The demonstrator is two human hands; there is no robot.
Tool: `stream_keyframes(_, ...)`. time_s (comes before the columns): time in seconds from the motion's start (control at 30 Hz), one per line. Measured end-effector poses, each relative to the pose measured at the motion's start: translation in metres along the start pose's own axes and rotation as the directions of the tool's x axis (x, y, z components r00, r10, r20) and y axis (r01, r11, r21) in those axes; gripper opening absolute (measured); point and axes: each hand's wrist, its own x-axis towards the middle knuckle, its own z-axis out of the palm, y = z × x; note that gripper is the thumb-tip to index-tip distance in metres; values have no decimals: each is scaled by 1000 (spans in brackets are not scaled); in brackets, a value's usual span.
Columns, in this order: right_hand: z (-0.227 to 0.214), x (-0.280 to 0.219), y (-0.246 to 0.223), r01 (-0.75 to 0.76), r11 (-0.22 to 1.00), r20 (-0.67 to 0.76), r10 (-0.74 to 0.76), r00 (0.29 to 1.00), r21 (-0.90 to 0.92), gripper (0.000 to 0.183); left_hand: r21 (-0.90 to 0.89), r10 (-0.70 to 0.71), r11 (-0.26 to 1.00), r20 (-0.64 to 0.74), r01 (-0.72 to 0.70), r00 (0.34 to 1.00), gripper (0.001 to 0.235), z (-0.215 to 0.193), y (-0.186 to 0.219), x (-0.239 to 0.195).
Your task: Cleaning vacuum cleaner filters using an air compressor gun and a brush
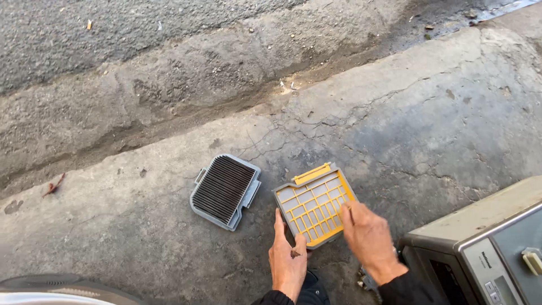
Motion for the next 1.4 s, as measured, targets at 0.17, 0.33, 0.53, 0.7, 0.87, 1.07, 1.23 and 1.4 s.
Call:
stream_keyframes(0.17, -15, -10, -71, -94, 855, 97, 51, 994, 510, 15, 105, 105, 990, -71, -98, 992, 92, 3, -34, 22)
stream_keyframes(0.33, 13, 19, -4, -97, 961, -63, 117, 991, 260, 13, -104, -10, 994, 83, 19, 997, 87, -19, 3, -5)
stream_keyframes(0.53, -2, 56, -66, 95, 990, -284, -62, 957, 101, 36, -86, 24, 996, 63, -18, 998, 92, -14, -9, 7)
stream_keyframes(0.7, -11, 86, -95, -66, 761, -15, 100, 995, 646, 22, -25, 37, 999, 28, -36, 999, 92, -20, -5, 11)
stream_keyframes(0.87, -36, 69, -88, 30, 838, 21, -50, 999, 545, 17, -59, 94, 994, -23, -95, 995, 86, -15, -20, 24)
stream_keyframes(1.07, -101, 26, -48, -394, 794, 317, 267, 910, 464, 24, 415, 576, 777, -169, -472, 800, 72, -14, -42, 26)
stream_keyframes(1.23, -140, -16, -11, -652, 392, 259, 692, 674, 649, 20, 598, 977, 33, 150, -801, 152, 53, 19, -32, 22)
stream_keyframes(1.4, -93, -81, 6, -576, 216, 295, 689, 662, 789, 26, 701, 822, -233, 513, -674, 249, 26, 42, -46, 66)
